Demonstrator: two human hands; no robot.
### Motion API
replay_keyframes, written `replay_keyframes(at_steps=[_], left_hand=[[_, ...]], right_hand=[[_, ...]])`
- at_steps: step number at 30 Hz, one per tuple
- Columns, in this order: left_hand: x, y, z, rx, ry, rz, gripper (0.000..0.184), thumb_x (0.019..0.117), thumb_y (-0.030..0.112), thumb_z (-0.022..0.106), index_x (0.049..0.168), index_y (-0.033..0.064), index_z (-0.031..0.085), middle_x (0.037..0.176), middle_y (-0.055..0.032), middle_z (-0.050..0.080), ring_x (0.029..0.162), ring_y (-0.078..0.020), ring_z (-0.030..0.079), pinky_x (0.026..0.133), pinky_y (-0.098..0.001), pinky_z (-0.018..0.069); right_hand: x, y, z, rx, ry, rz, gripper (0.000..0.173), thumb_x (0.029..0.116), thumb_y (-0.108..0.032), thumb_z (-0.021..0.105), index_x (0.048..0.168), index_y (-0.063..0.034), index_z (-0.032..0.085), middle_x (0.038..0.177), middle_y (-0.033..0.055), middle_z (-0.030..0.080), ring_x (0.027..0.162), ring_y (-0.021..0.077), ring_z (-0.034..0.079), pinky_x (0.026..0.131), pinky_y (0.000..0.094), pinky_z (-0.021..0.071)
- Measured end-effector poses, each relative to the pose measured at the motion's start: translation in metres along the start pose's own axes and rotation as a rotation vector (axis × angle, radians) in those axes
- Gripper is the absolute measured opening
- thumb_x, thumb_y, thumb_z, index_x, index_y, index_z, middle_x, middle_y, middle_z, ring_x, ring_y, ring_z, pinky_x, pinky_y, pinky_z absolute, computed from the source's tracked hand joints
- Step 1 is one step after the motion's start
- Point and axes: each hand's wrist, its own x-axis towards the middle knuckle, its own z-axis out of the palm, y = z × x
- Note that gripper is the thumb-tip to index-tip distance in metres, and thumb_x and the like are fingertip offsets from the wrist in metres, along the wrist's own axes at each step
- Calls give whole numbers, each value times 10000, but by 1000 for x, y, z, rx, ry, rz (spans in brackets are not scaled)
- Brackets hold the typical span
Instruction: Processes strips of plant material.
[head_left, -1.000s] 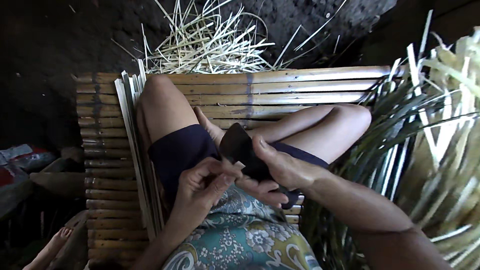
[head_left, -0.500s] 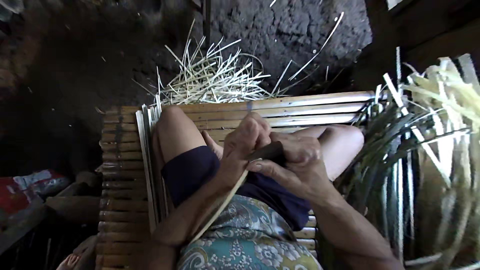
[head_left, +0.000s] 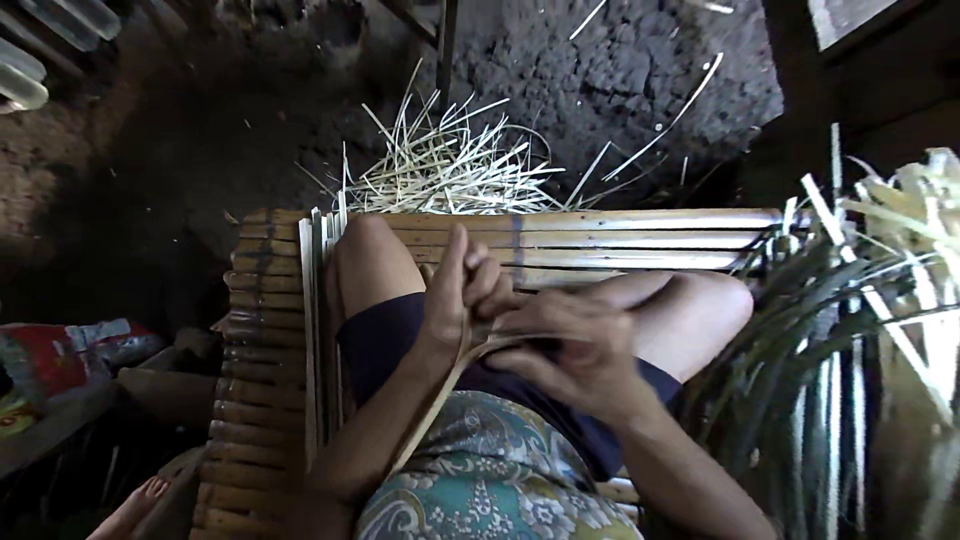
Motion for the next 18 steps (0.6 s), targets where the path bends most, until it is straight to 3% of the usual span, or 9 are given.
replay_keyframes(at_steps=[2,4,7,9,11,13,16,18], left_hand=[[14,6,-13,-39,71,130,506,1114,432,203,754,225,491,496,116,396,388,-5,379,422,-148,366],[30,17,-39,-88,255,283,499,1121,385,160,786,232,496,496,130,401,403,-5,388,442,-162,384],[40,34,-76,-223,383,400,493,1124,374,153,820,195,498,487,107,400,385,-16,398,431,-160,398],[35,29,-66,-228,268,303,510,1111,452,173,843,198,524,507,116,435,408,3,428,449,-144,417],[20,12,-36,-154,33,53,508,1067,559,261,839,226,570,520,129,486,433,19,475,451,-141,420],[-1,-1,-15,-7,-140,-163,514,1044,594,354,702,262,547,532,131,495,447,30,469,443,-134,405],[-12,-11,0,-44,46,-73,592,1078,542,303,602,237,480,494,111,428,405,6,416,420,-143,384],[-7,-16,3,-144,191,53,624,1085,552,231,613,209,452,468,94,394,361,-13,396,385,-151,367]], right_hand=[[-12,-5,16,-75,-56,-105,270,996,-272,631,853,-56,710,749,57,684,679,115,651,616,248,535],[-33,-22,11,-134,-135,-251,236,1052,-153,503,876,-88,646,738,76,666,670,200,646,613,315,527],[-54,-43,-1,-79,-238,-349,231,1067,-111,433,906,-114,598,729,53,604,638,206,577,605,315,494],[-50,-34,-6,-151,-158,-294,230,1076,-155,455,903,-123,603,749,52,631,678,193,616,636,303,516],[-34,-13,-16,-210,19,-150,185,1044,-191,563,942,-85,676,817,53,690,775,119,673,720,245,559],[-15,0,-27,-187,139,-2,210,1047,-254,595,1052,-67,689,913,10,695,864,6,657,787,169,538],[-4,-1,-17,53,38,133,242,1018,-351,630,1054,-120,693,938,-91,676,869,-72,626,767,134,542],[-8,-4,1,179,-81,134,232,971,-290,684,947,-66,741,865,-36,695,802,-27,638,730,156,548]])
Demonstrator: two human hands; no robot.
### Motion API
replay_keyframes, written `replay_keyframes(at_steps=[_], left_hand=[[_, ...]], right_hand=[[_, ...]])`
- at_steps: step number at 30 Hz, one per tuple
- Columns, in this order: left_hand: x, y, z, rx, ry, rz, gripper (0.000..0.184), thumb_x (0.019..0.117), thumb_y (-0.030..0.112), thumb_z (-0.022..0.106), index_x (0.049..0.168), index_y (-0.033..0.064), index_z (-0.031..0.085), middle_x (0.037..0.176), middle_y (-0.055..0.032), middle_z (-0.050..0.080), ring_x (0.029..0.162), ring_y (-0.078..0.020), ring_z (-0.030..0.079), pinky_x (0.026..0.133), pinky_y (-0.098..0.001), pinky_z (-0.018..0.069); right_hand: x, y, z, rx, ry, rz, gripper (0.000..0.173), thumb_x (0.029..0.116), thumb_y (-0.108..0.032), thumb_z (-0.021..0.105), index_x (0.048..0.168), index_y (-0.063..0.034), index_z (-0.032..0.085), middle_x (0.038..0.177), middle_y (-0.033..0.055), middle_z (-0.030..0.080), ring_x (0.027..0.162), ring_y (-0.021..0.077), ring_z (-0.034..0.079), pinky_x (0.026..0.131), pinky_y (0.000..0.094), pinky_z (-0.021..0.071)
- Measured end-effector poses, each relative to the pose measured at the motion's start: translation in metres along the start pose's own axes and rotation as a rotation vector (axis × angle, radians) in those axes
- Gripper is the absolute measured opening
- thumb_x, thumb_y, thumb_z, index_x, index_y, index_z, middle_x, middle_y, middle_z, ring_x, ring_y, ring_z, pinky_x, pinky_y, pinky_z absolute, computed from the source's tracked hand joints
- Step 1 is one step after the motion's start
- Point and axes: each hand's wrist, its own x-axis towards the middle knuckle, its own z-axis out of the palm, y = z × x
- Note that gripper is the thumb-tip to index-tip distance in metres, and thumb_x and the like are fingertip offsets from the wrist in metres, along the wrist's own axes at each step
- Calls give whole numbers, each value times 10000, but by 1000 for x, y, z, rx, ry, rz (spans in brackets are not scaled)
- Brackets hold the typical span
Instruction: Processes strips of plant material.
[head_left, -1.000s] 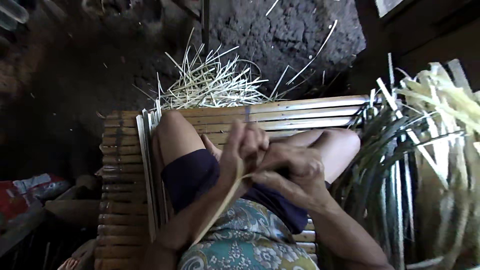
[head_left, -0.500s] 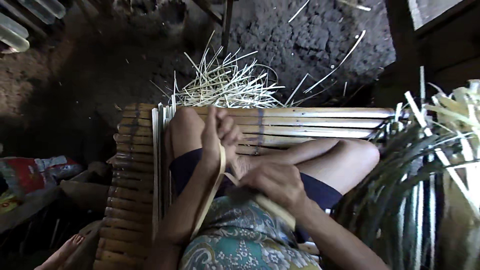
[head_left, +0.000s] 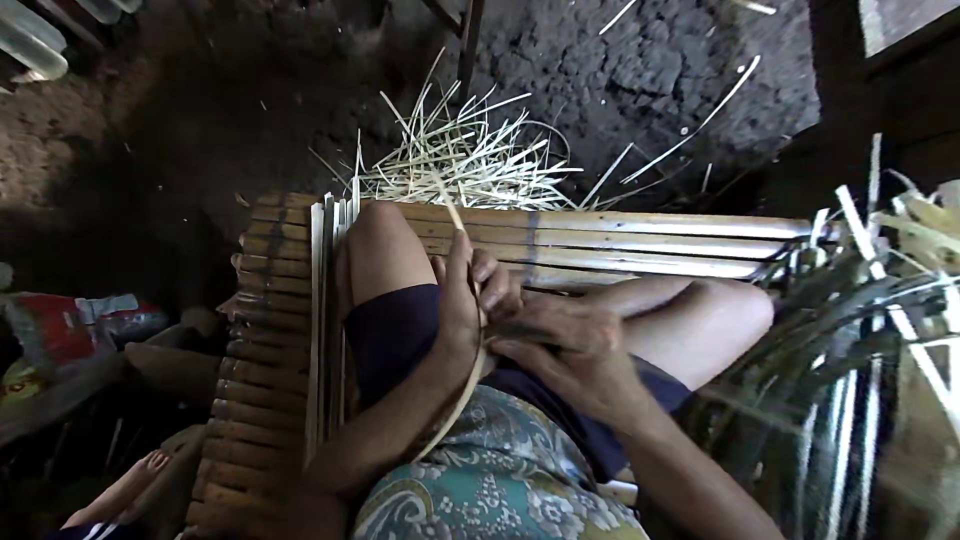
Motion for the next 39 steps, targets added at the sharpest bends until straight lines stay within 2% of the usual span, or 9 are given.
replay_keyframes(at_steps=[7,10,13,18,24,27,30,35,39], left_hand=[[26,45,-56,-186,532,381,592,1108,441,182,593,240,393,437,110,344,366,-22,367,416,-166,351],[5,22,-43,-6,130,47,572,1091,521,226,714,235,549,560,118,531,499,23,540,522,-121,477],[-25,7,-13,433,-185,-296,483,1089,276,294,689,135,524,535,101,453,496,33,459,513,-132,382],[12,5,-18,110,-30,-98,537,1101,479,284,668,219,464,483,103,392,365,8,367,375,-134,338],[48,66,-136,-18,95,329,536,1102,485,250,707,216,492,517,91,435,447,-49,458,488,-215,446],[19,45,-81,225,17,107,558,1081,562,228,791,244,584,598,100,566,520,-5,558,509,-161,494],[-18,18,-34,495,-168,-202,476,1098,426,293,726,220,509,609,112,515,557,13,500,538,-166,427],[-20,-6,-19,70,52,-23,596,1079,560,275,611,235,451,513,107,385,432,5,399,439,-142,363],[-7,14,-46,-45,345,191,616,1096,500,173,582,261,411,468,119,362,434,-29,404,511,-196,406]], right_hand=[[-49,-40,-41,372,-384,-65,364,1084,-362,500,952,-91,704,787,16,661,762,45,637,693,167,509],[-37,-20,-45,54,-156,16,243,1058,-347,566,1037,-157,716,922,-76,707,875,-61,643,792,111,522],[-15,-1,-52,-56,142,91,151,1018,-372,626,1067,-263,717,935,-184,705,799,-89,648,693,126,556],[-7,0,-1,-139,-29,-38,232,974,-289,691,1025,-82,783,917,18,741,844,41,686,774,210,571],[-44,-43,-20,263,-473,-92,412,1087,-377,472,1039,-95,769,744,79,680,643,169,638,593,299,514],[-35,-16,-37,62,-214,79,244,1064,-371,545,1077,-194,713,906,-63,703,835,-23,648,761,153,538],[-9,6,-51,33,64,269,162,996,-440,634,1026,-298,707,817,-192,687,640,-83,604,563,118,523],[-2,4,0,374,-233,266,217,971,-351,692,938,-139,719,800,-94,678,680,-21,623,588,168,553],[-36,-11,-13,641,-622,179,359,1037,-381,593,859,-88,703,736,-48,645,689,-39,575,636,131,472]])
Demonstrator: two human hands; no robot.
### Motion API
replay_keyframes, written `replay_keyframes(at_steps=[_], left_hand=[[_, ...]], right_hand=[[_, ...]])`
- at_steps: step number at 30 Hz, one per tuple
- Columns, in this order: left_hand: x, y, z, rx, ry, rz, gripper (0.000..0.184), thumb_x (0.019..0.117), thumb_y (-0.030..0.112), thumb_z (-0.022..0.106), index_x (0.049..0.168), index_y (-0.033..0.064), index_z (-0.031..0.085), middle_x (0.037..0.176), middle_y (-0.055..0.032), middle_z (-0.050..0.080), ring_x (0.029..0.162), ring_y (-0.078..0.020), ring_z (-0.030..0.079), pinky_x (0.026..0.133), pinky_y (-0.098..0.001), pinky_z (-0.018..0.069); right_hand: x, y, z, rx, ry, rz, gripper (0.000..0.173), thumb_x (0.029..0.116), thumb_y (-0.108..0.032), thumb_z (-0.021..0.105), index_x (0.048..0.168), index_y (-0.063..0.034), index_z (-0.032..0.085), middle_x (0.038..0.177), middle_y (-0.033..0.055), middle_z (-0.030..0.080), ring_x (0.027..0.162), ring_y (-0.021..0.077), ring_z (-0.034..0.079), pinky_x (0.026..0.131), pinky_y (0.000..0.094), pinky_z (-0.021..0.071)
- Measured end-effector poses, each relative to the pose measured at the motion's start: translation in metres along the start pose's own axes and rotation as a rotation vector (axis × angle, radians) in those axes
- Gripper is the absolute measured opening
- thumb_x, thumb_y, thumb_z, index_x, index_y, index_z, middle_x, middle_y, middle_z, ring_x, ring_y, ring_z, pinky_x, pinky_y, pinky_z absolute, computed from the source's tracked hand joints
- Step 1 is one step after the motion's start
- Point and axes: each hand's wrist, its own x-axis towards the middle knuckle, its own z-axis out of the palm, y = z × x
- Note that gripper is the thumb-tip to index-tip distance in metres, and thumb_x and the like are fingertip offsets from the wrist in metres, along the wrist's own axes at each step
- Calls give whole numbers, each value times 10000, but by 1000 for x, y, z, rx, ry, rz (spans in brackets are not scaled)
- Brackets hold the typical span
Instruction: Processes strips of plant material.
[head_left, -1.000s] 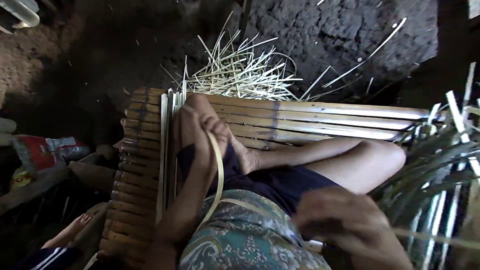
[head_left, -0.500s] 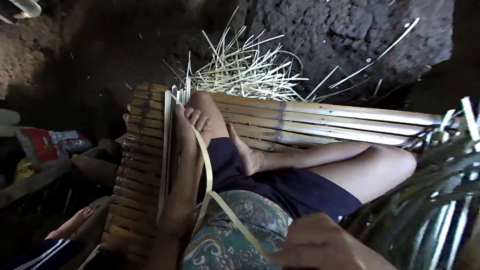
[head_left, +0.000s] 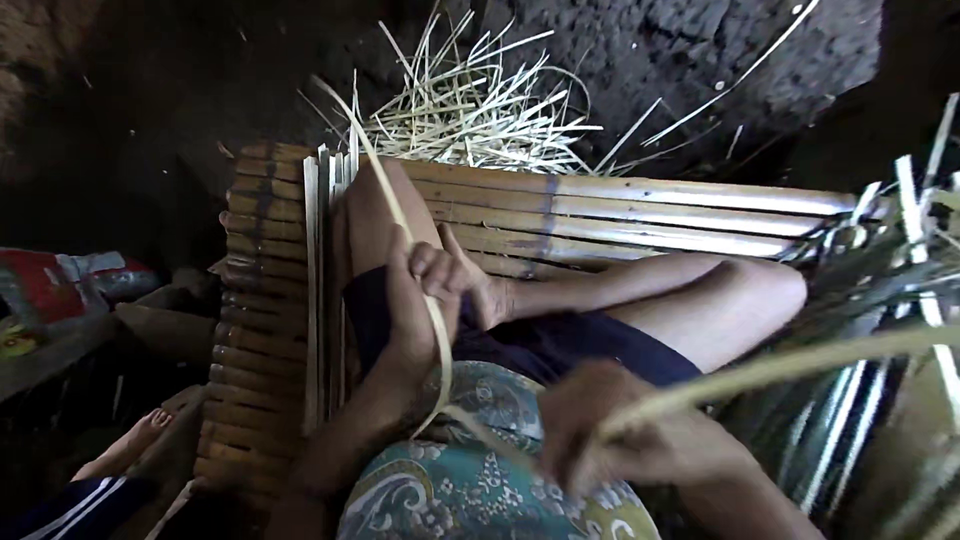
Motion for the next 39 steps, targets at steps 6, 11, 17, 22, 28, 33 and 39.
replay_keyframes(at_steps=[6,11,17,22,28,33,39], left_hand=[[-18,7,-24,494,-278,-100,589,1039,665,205,799,260,559,665,110,551,671,-12,575,685,-209,509],[-41,-14,-10,362,-324,-304,547,1060,571,336,654,247,507,559,128,459,504,27,453,523,-140,409],[-19,-7,-22,211,-130,-65,604,1080,573,189,620,270,436,518,117,376,509,-30,426,588,-205,421],[-12,7,-37,398,-104,-41,606,1048,645,180,710,276,522,600,123,507,604,-9,542,636,-186,480],[-42,-16,-13,473,-258,-311,562,1097,501,243,669,228,485,553,115,452,497,13,451,515,-150,410],[-17,-19,-3,229,-60,-114,578,1107,477,204,627,256,439,502,123,397,458,-4,419,521,-168,409],[-9,4,-33,416,-21,-44,576,1082,566,157,785,259,544,601,118,541,611,-21,582,666,-214,522]], right_hand=[[-21,-6,-18,111,276,193,193,1014,-384,622,961,-242,741,785,-164,683,668,-102,600,595,80,504],[12,2,-23,-60,564,242,149,982,-408,636,978,-279,711,746,-131,687,577,-34,605,512,142,522],[-10,10,3,-46,146,125,373,1028,-436,591,850,-116,666,713,-83,607,661,-63,547,605,114,458],[-31,8,3,51,193,171,268,1023,-391,611,945,-164,729,794,-110,676,719,-79,605,653,97,507],[8,11,-9,-45,597,281,139,965,-396,672,968,-263,712,739,-142,681,591,-43,601,533,134,514],[-1,14,6,16,343,178,198,1001,-383,644,942,-201,694,748,-153,645,650,-90,573,581,102,494],[-27,5,3,-12,340,181,242,1001,-423,635,957,-208,739,783,-159,664,690,-114,573,624,78,482]])
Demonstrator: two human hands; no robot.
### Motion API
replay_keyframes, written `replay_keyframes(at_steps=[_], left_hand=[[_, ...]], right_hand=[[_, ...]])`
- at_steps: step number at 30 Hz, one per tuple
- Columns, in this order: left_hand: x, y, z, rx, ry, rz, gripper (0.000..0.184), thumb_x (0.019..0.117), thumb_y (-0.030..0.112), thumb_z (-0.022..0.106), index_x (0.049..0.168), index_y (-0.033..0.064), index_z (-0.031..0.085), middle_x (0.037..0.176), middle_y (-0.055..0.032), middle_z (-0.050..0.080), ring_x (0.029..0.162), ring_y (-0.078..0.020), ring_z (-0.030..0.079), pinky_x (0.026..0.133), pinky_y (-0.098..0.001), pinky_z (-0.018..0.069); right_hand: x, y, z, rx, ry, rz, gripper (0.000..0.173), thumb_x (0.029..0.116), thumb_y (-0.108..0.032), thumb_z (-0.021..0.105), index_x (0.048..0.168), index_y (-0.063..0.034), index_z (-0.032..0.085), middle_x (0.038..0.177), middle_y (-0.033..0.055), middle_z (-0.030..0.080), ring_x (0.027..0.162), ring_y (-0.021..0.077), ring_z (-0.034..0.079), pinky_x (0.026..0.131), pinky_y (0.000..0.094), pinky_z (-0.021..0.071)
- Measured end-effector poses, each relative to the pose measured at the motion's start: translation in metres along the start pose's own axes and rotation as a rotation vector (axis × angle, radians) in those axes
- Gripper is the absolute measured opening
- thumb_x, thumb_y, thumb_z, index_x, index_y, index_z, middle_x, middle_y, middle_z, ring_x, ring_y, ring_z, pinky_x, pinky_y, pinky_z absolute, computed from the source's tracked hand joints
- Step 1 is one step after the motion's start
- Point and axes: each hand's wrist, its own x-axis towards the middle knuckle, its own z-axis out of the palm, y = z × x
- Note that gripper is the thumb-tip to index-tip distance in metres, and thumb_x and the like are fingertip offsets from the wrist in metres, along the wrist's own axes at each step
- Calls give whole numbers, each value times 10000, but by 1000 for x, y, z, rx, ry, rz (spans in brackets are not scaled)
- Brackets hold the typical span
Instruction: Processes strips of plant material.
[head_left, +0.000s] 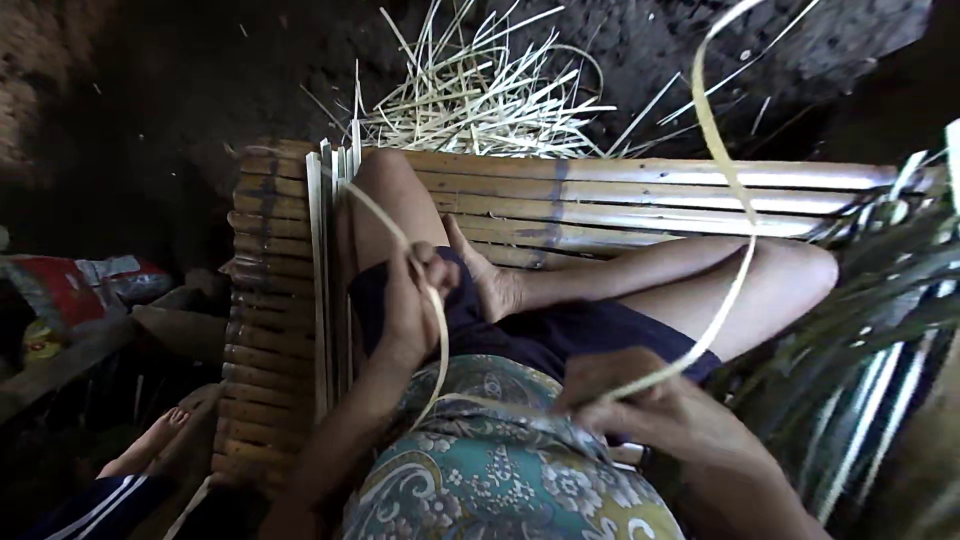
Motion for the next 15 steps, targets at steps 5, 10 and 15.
replay_keyframes(at_steps=[5,10,15], left_hand=[[-39,-10,15,15,-278,-296,587,1090,526,213,708,195,512,592,78,504,558,-17,518,573,-171,463],[-32,-12,16,-173,-176,-235,570,1065,602,271,673,247,482,521,120,392,436,15,415,454,-133,390],[-24,-7,-12,-215,1,-148,621,1070,602,176,682,229,486,493,104,407,383,-11,401,409,-154,389]], right_hand=[[40,-3,1,-115,302,27,126,956,-398,681,987,-278,705,759,-149,685,600,-47,609,540,131,529],[42,5,31,-201,68,-100,295,1005,-360,645,957,-77,715,804,-85,669,717,-78,594,647,115,519],[-2,-10,20,-109,-28,-99,331,1023,-372,624,923,-73,723,779,-56,632,735,-82,564,665,83,464]])
